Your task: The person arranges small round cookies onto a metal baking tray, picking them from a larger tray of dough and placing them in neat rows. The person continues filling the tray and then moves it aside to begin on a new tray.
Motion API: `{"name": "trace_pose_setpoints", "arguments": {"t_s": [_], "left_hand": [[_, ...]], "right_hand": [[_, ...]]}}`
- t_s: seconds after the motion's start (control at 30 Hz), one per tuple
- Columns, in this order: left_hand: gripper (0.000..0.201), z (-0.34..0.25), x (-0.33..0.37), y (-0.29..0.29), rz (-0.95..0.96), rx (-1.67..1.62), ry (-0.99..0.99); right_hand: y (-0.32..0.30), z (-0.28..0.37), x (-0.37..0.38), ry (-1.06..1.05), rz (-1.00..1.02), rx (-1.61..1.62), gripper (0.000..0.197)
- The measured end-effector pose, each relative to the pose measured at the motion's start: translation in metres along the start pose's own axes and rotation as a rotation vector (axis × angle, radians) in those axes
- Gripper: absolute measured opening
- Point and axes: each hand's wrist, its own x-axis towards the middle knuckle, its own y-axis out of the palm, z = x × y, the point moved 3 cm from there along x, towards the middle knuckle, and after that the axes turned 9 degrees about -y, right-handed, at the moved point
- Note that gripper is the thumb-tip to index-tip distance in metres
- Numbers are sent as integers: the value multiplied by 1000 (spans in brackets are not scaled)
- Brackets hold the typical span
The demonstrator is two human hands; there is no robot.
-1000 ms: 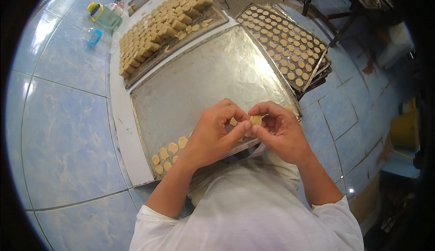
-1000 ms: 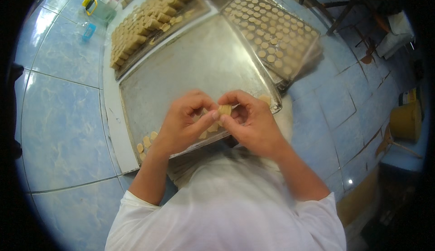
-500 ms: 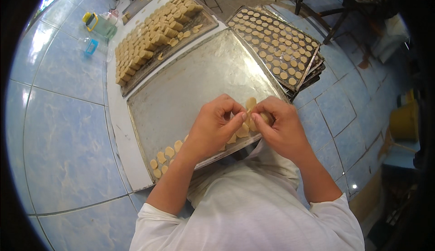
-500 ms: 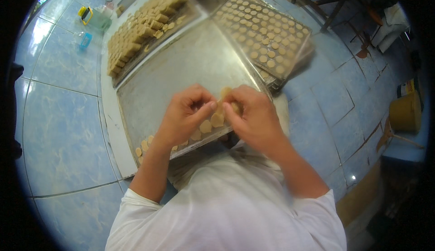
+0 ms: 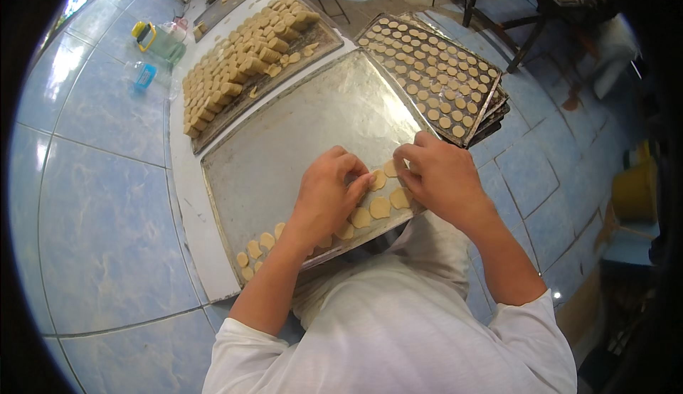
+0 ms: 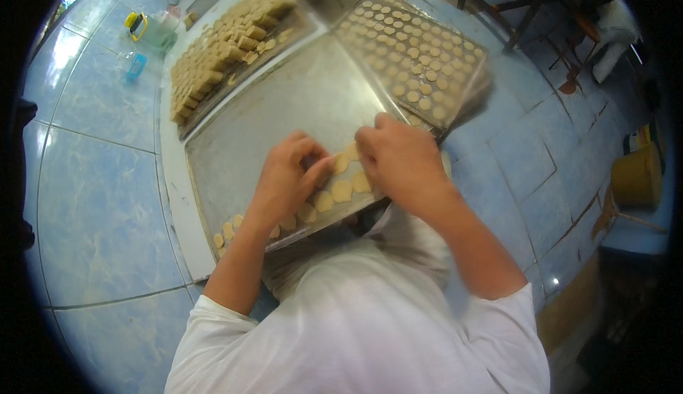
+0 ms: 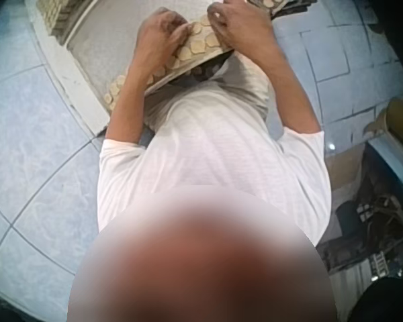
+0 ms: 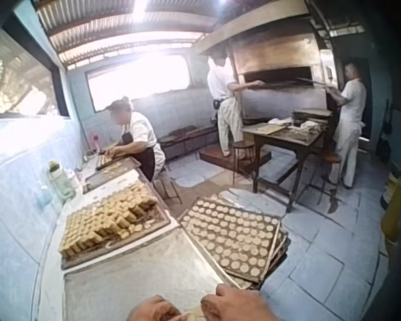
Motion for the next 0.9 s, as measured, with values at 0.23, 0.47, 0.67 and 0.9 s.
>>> {"name": "trace_pose_setpoints", "arguments": {"t_s": [0.23,0.47,0.67,0.9], "left_hand": [[19,-24,6,2,118,-246,65],[14,-50,20,21,193,-328,133],[18,-49,37,17,108,-227,90],[20,-52,45,27,85,59,148]], "right_hand": [[-10,-20,-19,148,-160,867,31],[-3,-24,-34,197,-269,1259,31],[-11,-46,-45,301,-275,1175,32],[-14,-57,-45,288,-329,1144,31]]}}
